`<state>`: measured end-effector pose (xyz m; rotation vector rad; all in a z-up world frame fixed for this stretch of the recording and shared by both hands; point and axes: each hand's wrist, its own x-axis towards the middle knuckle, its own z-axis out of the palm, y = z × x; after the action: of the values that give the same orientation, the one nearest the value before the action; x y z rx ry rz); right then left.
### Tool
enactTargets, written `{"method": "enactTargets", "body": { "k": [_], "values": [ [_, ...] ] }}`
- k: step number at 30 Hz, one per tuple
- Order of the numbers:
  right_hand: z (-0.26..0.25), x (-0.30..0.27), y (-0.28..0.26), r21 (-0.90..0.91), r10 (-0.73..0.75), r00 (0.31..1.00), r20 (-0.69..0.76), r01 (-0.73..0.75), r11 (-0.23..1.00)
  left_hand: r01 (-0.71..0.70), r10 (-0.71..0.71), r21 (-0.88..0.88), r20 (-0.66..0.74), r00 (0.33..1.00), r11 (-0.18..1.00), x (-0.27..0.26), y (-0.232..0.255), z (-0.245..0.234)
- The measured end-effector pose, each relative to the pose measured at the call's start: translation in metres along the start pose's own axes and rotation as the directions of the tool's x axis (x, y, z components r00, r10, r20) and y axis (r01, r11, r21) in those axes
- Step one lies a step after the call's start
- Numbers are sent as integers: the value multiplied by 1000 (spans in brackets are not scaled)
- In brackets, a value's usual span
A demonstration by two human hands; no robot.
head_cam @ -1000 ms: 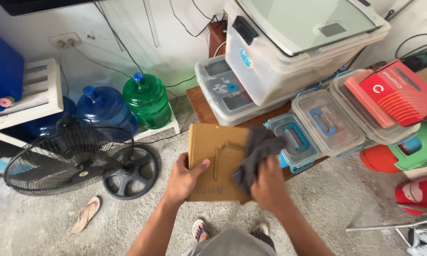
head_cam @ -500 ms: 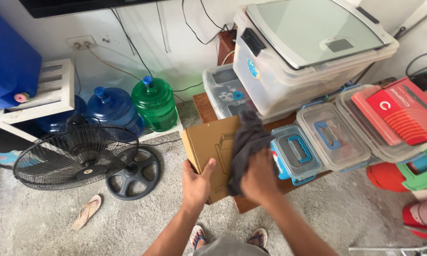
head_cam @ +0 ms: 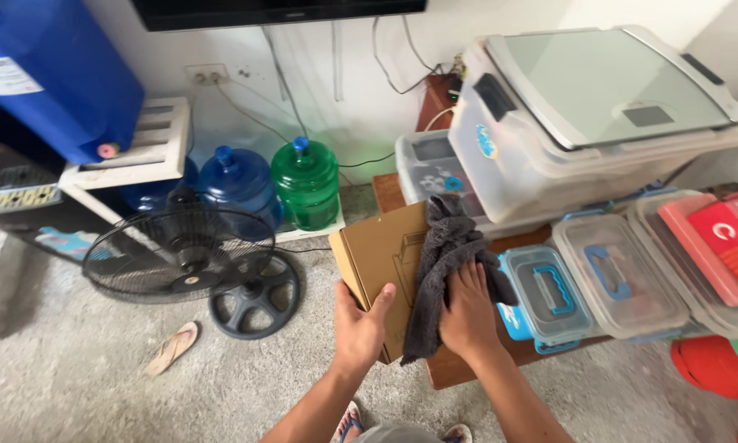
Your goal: The person washes a cloth in a sink and then uses it to wipe down several plastic storage bins and boxes.
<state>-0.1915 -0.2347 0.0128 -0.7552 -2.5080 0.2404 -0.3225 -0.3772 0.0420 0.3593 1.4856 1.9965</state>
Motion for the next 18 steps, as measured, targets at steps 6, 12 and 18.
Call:
{"method": "enactTargets", "body": {
  "k": [6, 12, 18],
  "values": [
    [14, 21, -2, 29, 92, 995, -43, -91, 995, -13, 13, -15, -21, 1000, 1000, 1, 10, -14],
    [-11, 12, -45, -125, -5, 999, 48, 11, 992, -34, 33, -11, -49, 998, 999, 18, 9, -6],
    [-12, -3, -56, 172, -125, 988, -95, 140, 975, -38, 42, 36, -109, 993, 999, 23, 9, 1]
  ]
}}
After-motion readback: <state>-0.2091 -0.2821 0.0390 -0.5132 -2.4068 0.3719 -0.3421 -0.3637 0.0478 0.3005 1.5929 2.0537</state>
